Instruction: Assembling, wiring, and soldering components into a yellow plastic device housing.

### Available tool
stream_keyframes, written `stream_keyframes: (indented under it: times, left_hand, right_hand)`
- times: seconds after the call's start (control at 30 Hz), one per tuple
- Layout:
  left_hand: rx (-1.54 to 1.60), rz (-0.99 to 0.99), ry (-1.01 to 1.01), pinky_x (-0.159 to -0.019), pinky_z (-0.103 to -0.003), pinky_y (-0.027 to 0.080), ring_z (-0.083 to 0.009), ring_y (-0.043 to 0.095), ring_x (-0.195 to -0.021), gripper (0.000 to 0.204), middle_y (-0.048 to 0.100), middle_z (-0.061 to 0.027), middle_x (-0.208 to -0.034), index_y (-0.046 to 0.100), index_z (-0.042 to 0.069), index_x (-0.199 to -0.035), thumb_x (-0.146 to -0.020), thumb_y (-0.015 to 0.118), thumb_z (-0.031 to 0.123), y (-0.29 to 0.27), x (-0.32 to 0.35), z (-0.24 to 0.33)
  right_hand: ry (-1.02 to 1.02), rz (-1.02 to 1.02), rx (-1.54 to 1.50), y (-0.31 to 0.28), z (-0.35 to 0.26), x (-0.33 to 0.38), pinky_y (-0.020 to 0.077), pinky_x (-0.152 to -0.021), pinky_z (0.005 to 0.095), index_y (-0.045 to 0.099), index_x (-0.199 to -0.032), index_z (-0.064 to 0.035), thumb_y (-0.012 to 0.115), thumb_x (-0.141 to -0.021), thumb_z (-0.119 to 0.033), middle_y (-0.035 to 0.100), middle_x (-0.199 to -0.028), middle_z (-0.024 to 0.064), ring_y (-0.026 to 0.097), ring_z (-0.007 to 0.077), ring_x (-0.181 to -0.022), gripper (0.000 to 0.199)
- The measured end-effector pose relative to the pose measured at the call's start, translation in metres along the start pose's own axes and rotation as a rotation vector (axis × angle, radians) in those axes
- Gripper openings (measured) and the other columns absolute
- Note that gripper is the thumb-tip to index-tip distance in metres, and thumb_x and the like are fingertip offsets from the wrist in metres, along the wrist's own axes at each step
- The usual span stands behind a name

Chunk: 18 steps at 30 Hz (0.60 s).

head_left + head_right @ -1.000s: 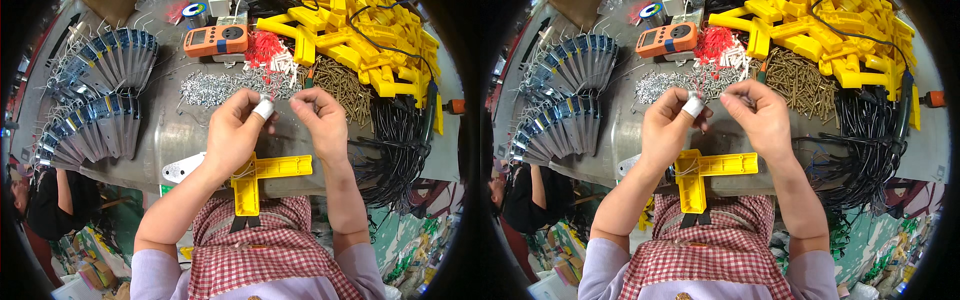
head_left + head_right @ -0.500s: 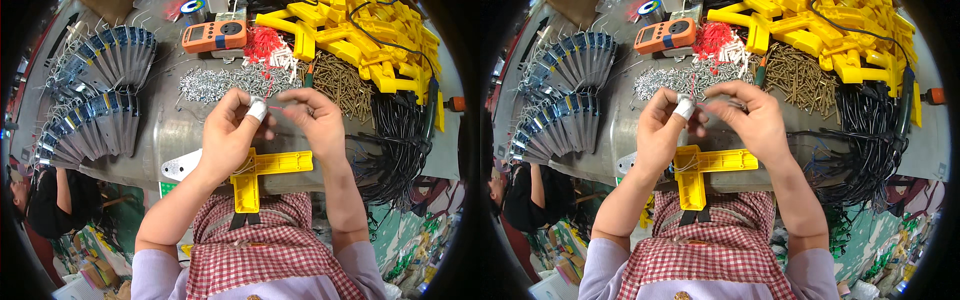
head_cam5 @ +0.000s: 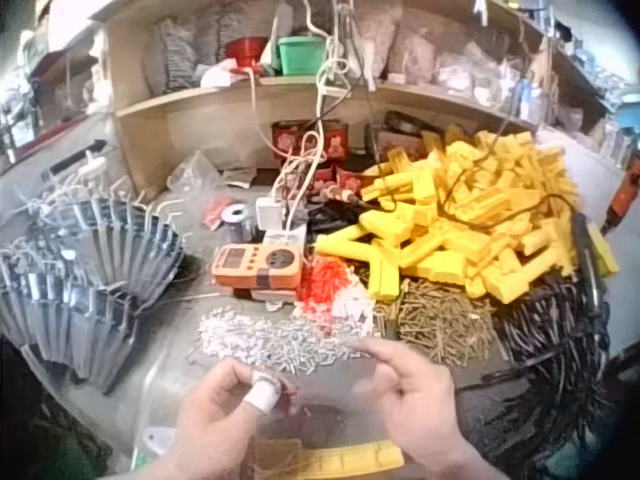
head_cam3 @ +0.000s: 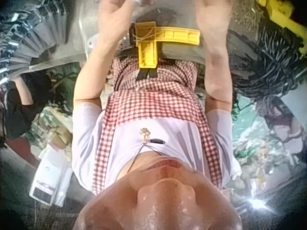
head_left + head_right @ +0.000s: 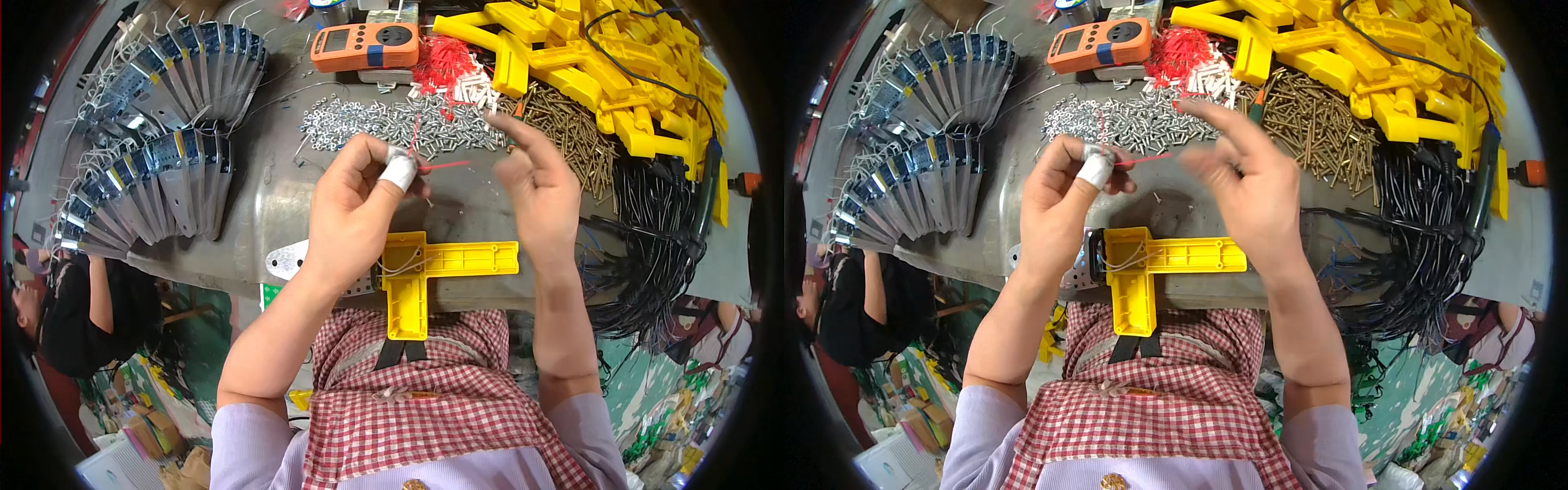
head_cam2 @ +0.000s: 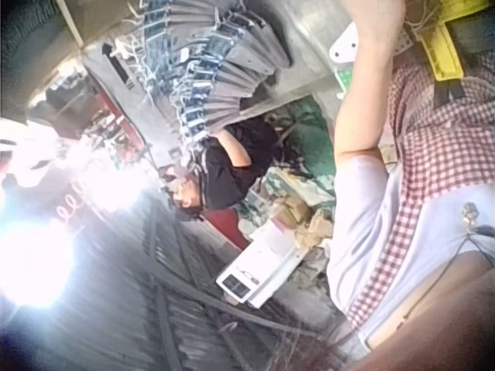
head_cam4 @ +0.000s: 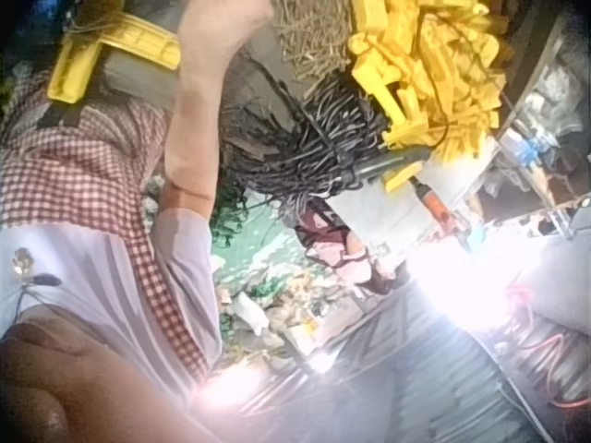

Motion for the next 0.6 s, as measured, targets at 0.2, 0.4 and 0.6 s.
stream_keyframes:
  times: [0.2,0.4,0.6]
  left_hand:
    - [0.102,-0.092,0.024,-0.093,-0.033,0.043,-0.0165,0.055,-0.106,0.012,0.059,-0.011,-0.113,0.05,0.002,-0.103,-0.094,0.052,0.01,0.003,0.007,-0.004]
    - [-0.06,-0.265,0.073,-0.095,-0.035,0.042,-0.0221,0.052,-0.113,0.058,0.053,-0.013,-0.124,0.047,0.002,-0.127,-0.076,0.073,0.011,0.012,0.016,0.003]
    - [-0.713,-0.07,0.274,-0.063,-0.032,0.047,-0.024,0.06,-0.072,0.023,0.062,-0.0116,-0.083,0.062,0.001,-0.1,-0.077,0.063,-0.001,-0.002,0.018,0.014]
  right_hand:
    - [-0.183,-0.206,0.262,0.027,-0.011,0.004,0.0495,-0.061,0.0279,0.066,-0.088,-0.0036,0.068,-0.079,-0.005,0.066,-0.076,0.0106,0.065,0.0185,-0.068,0.01]
    - [-0.251,-0.203,0.394,0.028,-0.015,0.006,0.0491,-0.059,0.0304,0.065,-0.086,-0.0042,0.069,-0.079,-0.01,0.066,-0.074,0.0102,0.066,0.0218,-0.067,0.01]
    - [-0.171,-0.253,0.411,0.04,-0.008,0.009,0.0484,-0.058,0.0305,0.064,-0.088,-0.0059,0.07,-0.078,-0.012,0.065,-0.076,0.0085,0.064,0.0227,-0.065,0.013]
Point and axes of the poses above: each hand's wrist, its own x-axis away from the middle knuckle, its own y-axis out of the palm, z = x × y, the point moved 9 cm from there along -x, towards the middle knuckle
